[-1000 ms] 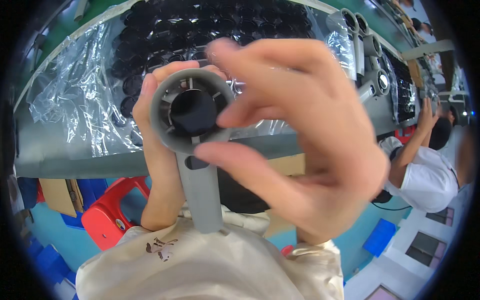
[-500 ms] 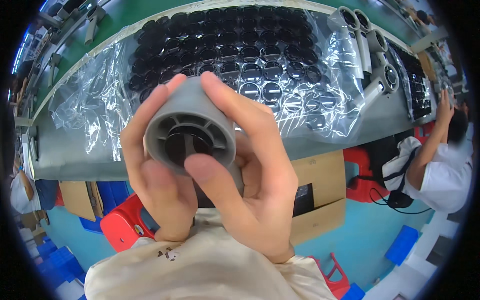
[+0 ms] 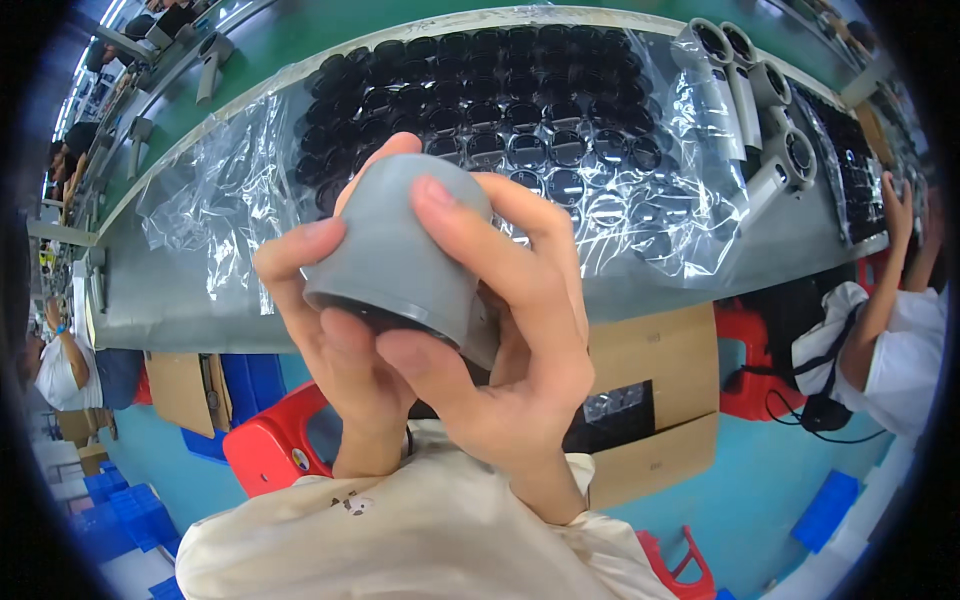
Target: Assembling components of a handheld hair dryer, specifically fitting the nozzle and internal parts at a manual assembly station.
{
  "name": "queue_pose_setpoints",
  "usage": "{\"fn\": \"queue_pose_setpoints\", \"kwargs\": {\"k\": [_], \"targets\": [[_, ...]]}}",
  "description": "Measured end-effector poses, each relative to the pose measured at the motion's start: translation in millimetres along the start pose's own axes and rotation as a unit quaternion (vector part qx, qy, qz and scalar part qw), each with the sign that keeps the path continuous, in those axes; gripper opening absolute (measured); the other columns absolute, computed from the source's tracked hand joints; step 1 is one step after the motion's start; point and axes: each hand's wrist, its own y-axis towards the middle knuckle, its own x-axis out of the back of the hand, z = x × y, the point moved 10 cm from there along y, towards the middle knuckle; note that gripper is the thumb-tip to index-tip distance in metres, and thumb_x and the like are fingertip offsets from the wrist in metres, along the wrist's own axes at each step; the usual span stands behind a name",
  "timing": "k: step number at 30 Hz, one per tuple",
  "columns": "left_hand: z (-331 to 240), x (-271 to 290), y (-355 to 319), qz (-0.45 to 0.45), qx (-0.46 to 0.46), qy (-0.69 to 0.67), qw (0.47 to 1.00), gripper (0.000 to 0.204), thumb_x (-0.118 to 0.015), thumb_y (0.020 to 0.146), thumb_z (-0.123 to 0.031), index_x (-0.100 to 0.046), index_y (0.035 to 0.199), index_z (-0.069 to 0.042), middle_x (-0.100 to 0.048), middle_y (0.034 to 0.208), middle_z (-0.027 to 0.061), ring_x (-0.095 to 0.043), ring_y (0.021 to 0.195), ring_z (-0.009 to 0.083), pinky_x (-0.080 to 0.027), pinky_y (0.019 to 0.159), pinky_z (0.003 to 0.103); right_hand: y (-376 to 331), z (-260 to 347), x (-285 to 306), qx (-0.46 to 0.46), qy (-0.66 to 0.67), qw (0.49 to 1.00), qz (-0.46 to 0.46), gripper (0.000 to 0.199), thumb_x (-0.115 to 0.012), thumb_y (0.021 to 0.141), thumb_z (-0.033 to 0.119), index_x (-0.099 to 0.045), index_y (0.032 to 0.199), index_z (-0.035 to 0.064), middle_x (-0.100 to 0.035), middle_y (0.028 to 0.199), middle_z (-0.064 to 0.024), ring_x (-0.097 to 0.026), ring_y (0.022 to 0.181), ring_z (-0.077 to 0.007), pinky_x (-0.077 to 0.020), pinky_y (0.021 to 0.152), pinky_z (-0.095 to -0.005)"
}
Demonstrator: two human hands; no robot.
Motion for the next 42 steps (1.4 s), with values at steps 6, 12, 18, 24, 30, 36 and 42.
{"fn": "queue_pose_setpoints", "kwargs": {"k": [6, 12, 18, 24, 30, 36, 42], "targets": [[-1, 3, -8, -0.048, 0.010, -0.005, 0.999, 0.037, -0.067, 0.084, -0.016, -0.051, 0.114, -0.004, -0.044, 0.125, 0.0355, -0.050, 0.115, 0.0368, -0.042, 0.094, 0.043, -5, 4, 1, 0.018, 0.001, 1.000, -0.009, 0.059, -0.068, 0.083, 0.039, -0.051, 0.123, -0.0012, -0.053, 0.121, -0.0171, -0.052, 0.109, -0.0249, -0.0401, 0.093, -0.0354], [-6, -24, 20, 0.138, 0.050, 0.185, 0.972, 0.051, -0.067, 0.084, -0.036, -0.052, 0.122, -0.007, -0.043, 0.127, 0.0374, -0.047, 0.121, 0.0390, -0.039, 0.099, 0.042, 4, -9, 24, -0.095, 0.055, 0.992, -0.054, 0.067, -0.070, 0.081, 0.038, -0.046, 0.127, -0.0041, -0.054, 0.122, -0.0158, -0.051, 0.113, -0.0252, -0.0385, 0.096, -0.0343], [-68, -33, -13, 0.211, -0.036, 0.150, 0.965, 0.048, -0.041, 0.094, -0.048, -0.061, 0.086, -0.004, -0.053, 0.114, 0.0302, -0.057, 0.104, 0.0367, -0.051, 0.084, 0.046, -4, -4, 50, -0.144, 0.077, 0.976, -0.143, 0.089, -0.081, 0.065, 0.047, -0.041, 0.126, -0.0042, -0.054, 0.116, -0.0183, -0.057, 0.103, -0.0231, -0.0447, 0.089, -0.0327], [-12, -44, -28, 0.024, 0.171, 0.165, 0.971, 0.082, -0.072, 0.079, -0.038, -0.030, 0.133, 0.008, -0.045, 0.128, 0.0274, -0.051, 0.112, 0.0298, -0.044, 0.090, 0.035, -10, 4, 53, -0.126, 0.124, 0.964, -0.199, 0.086, -0.074, 0.069, 0.041, -0.035, 0.131, -0.0051, -0.053, 0.115, -0.0189, -0.055, 0.105, -0.0234, -0.0428, 0.092, -0.0336], [10, -55, -3, -0.042, 0.111, 0.128, 0.985, 0.082, -0.046, 0.088, -0.055, -0.019, 0.139, 0.004, -0.040, 0.131, 0.0323, -0.043, 0.122, 0.0383, -0.033, 0.104, 0.045, -2, 2, 34, -0.089, 0.229, 0.961, -0.123, 0.071, -0.067, 0.079, 0.036, -0.039, 0.129, -0.0067, -0.049, 0.119, -0.0204, -0.050, 0.106, -0.0230, -0.0387, 0.092, -0.0332], [9, -51, -4, 0.014, -0.001, -0.079, 0.997, 0.054, -0.043, 0.092, -0.039, -0.036, 0.132, -0.003, -0.046, 0.127, 0.0291, -0.047, 0.116, 0.0355, -0.042, 0.097, 0.043, 2, 14, 32, 0.070, 0.249, 0.964, -0.060, 0.042, -0.070, 0.081, 0.013, -0.052, 0.117, -0.0012, -0.052, 0.116, -0.0230, -0.054, 0.102, -0.0234, -0.0425, 0.087, -0.0327], [54, -28, -10, -0.095, 0.172, -0.016, 0.980, 0.058, -0.074, 0.075, -0.014, -0.041, 0.120, 0.002, -0.050, 0.124, 0.0264, -0.054, 0.108, 0.0247, -0.046, 0.089, 0.035, -7, -37, 45, -0.101, 0.154, 0.971, -0.151, 0.039, -0.066, 0.085, 0.019, -0.054, 0.116, -0.0009, -0.056, 0.112, -0.0112, -0.054, 0.100, -0.0167, -0.0429, 0.087, -0.0291]]}}
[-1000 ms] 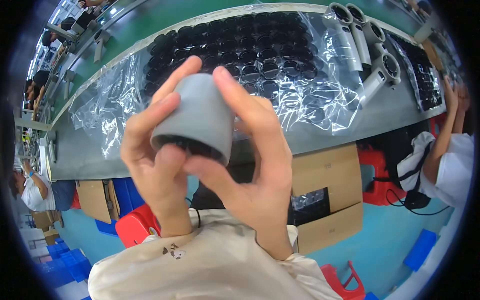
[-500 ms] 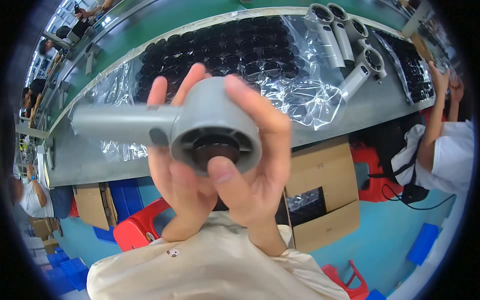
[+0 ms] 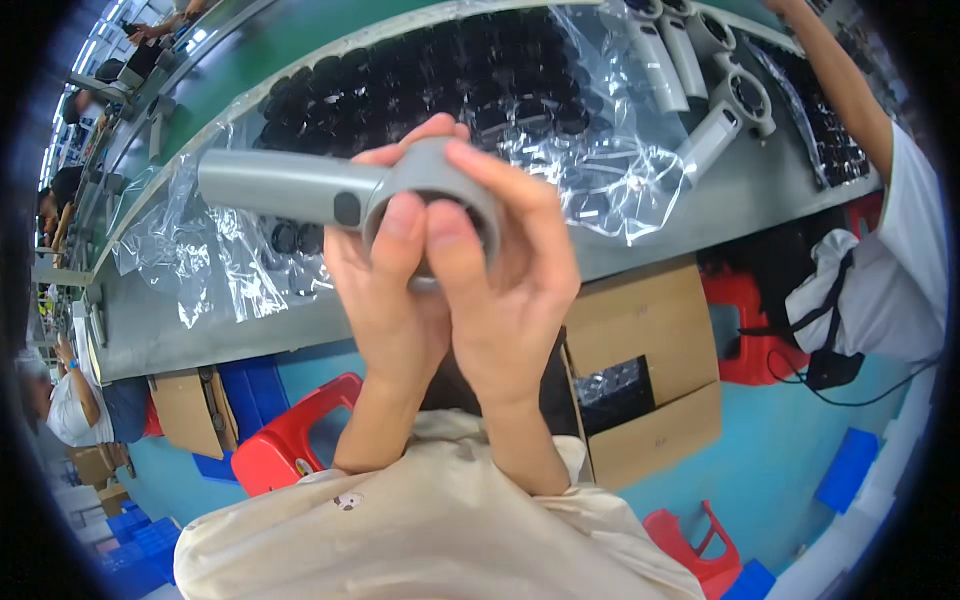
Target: Assembling components of a handheld hair dryer, specifically fitting the nozzle and internal parts at a manual assembly station.
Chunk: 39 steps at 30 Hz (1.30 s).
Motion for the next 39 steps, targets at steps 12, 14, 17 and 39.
{"fn": "queue_pose_setpoints", "kwargs": {"k": [12, 14, 17, 39], "targets": [[-69, -16, -34, 0.424, 0.112, 0.248, 0.864, 0.057, -0.059, 0.088, -0.034, -0.045, 0.121, 0.010, -0.064, 0.089, 0.0213, -0.063, 0.088, 0.0256, -0.048, 0.083, 0.037, -5, 40, -3, 0.056, 0.007, 0.998, 0.002, 0.092, -0.079, 0.072, 0.036, -0.028, 0.135, -0.0096, -0.056, 0.115, -0.0197, -0.055, 0.105, -0.0210, -0.0417, 0.090, -0.0289], [-119, -24, -35, 0.423, -0.120, 0.058, 0.896, 0.067, -0.063, 0.084, -0.042, -0.042, 0.123, 0.009, -0.063, 0.091, 0.0308, -0.064, 0.091, 0.0312, -0.051, 0.080, 0.040, -7, 44, -13, 0.053, 0.005, 0.998, 0.014, 0.093, -0.079, 0.071, 0.040, -0.031, 0.133, -0.0098, -0.057, 0.115, -0.0202, -0.056, 0.104, -0.0224, -0.0422, 0.090, -0.0297], [-106, -23, -17, 0.184, -0.214, 0.313, 0.907, 0.072, -0.070, 0.079, -0.040, -0.042, 0.124, 0.008, -0.056, 0.110, 0.0350, -0.059, 0.105, 0.0335, -0.049, 0.087, 0.040, -8, 41, -18, 0.057, -0.015, 0.997, 0.041, 0.092, -0.078, 0.069, 0.046, -0.036, 0.129, -0.0095, -0.056, 0.115, -0.0212, -0.055, 0.106, -0.0254, -0.0430, 0.091, -0.0319], [-33, 6, -1, 0.215, 0.130, 0.065, 0.966, 0.047, -0.070, 0.079, -0.009, -0.049, 0.121, -0.001, -0.054, 0.117, 0.0183, -0.054, 0.107, 0.0214, -0.044, 0.090, 0.033, -12, 0, -18, -0.136, -0.089, 0.975, 0.154, 0.074, -0.079, 0.064, 0.001, -0.042, 0.127, -0.0021, -0.057, 0.113, -0.0133, -0.058, 0.104, -0.0187, -0.0462, 0.089, -0.0292]]}}
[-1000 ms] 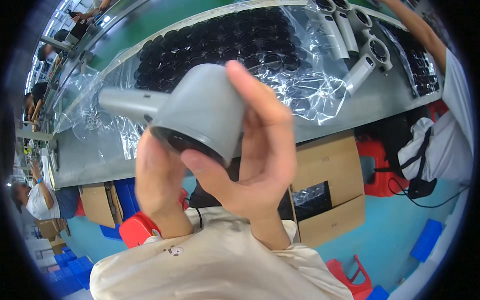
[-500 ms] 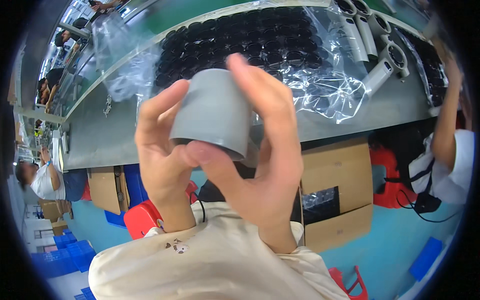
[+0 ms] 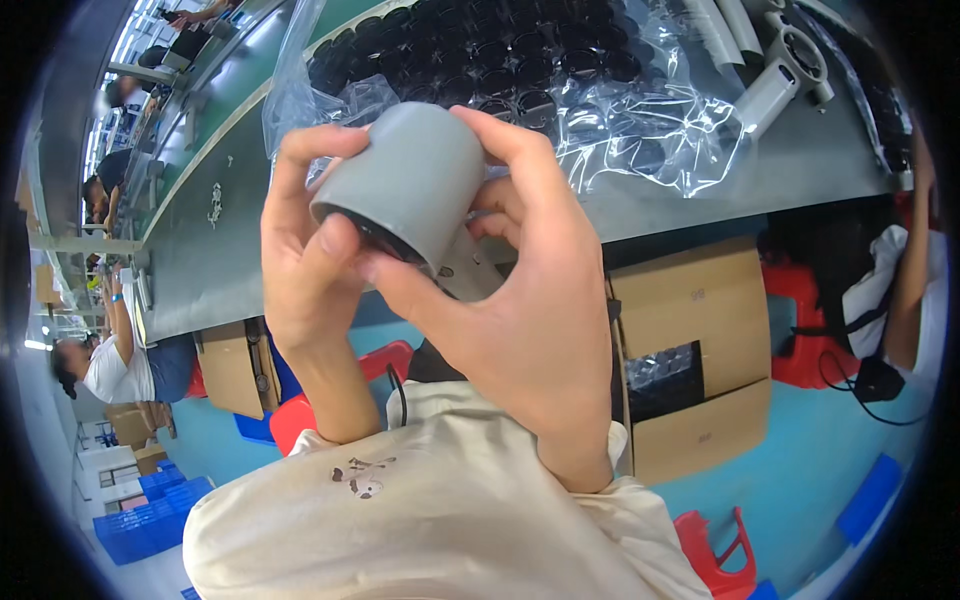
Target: Assembling components of a handheld hair dryer, specifically fitting the nozzle and internal parts at a manual assembly station.
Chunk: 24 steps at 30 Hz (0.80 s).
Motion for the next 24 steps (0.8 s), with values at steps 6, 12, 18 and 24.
{"fn": "queue_pose_setpoints", "kwargs": {"k": [6, 12, 18, 24], "targets": [[-7, -10, 5, 0.041, -0.029, 0.147, 0.988, 0.061, -0.079, 0.068, -0.021, -0.050, 0.119, -0.002, -0.045, 0.127, 0.0310, -0.052, 0.113, 0.0344, -0.044, 0.092, 0.041, -11, 0, 0, -0.014, -0.046, 0.999, 0.003, 0.064, -0.077, 0.063, 0.006, -0.045, 0.118, 0.0000, -0.059, 0.109, -0.0112, -0.059, 0.102, -0.0165, -0.0456, 0.089, -0.0290], [4, -34, -14, 0.207, 0.010, 0.193, 0.959, 0.042, -0.083, 0.060, -0.012, -0.066, 0.096, 0.001, -0.046, 0.124, 0.0321, -0.051, 0.114, 0.0377, -0.043, 0.094, 0.044, -44, -10, 10, -0.097, -0.166, 0.981, 0.009, 0.063, -0.081, 0.063, 0.012, -0.046, 0.114, 0.0023, -0.058, 0.105, -0.0090, -0.059, 0.098, -0.0159, -0.0469, 0.086, -0.0293], [85, -46, -95, 0.182, 0.243, 0.158, 0.940, 0.030, -0.077, 0.062, -0.001, -0.068, 0.090, -0.001, -0.052, 0.124, 0.0211, -0.052, 0.112, 0.0317, -0.043, 0.093, 0.041, -138, -74, 29, -0.234, -0.102, 0.967, -0.013, 0.054, -0.079, 0.063, 0.006, -0.048, 0.107, -0.0029, -0.058, 0.094, -0.0156, -0.063, 0.084, -0.0261, -0.0527, 0.073, -0.0334], [140, -27, -130, 0.176, 0.267, 0.156, 0.935, 0.031, -0.076, 0.064, -0.001, -0.068, 0.095, -0.002, -0.053, 0.125, 0.0180, -0.052, 0.113, 0.0277, -0.042, 0.095, 0.037, -173, -132, 41, -0.295, -0.056, 0.952, -0.058, 0.052, -0.079, 0.065, 0.010, -0.052, 0.107, -0.0036, -0.061, 0.092, -0.0172, -0.066, 0.078, -0.0233, -0.0541, 0.069, -0.0317]]}}
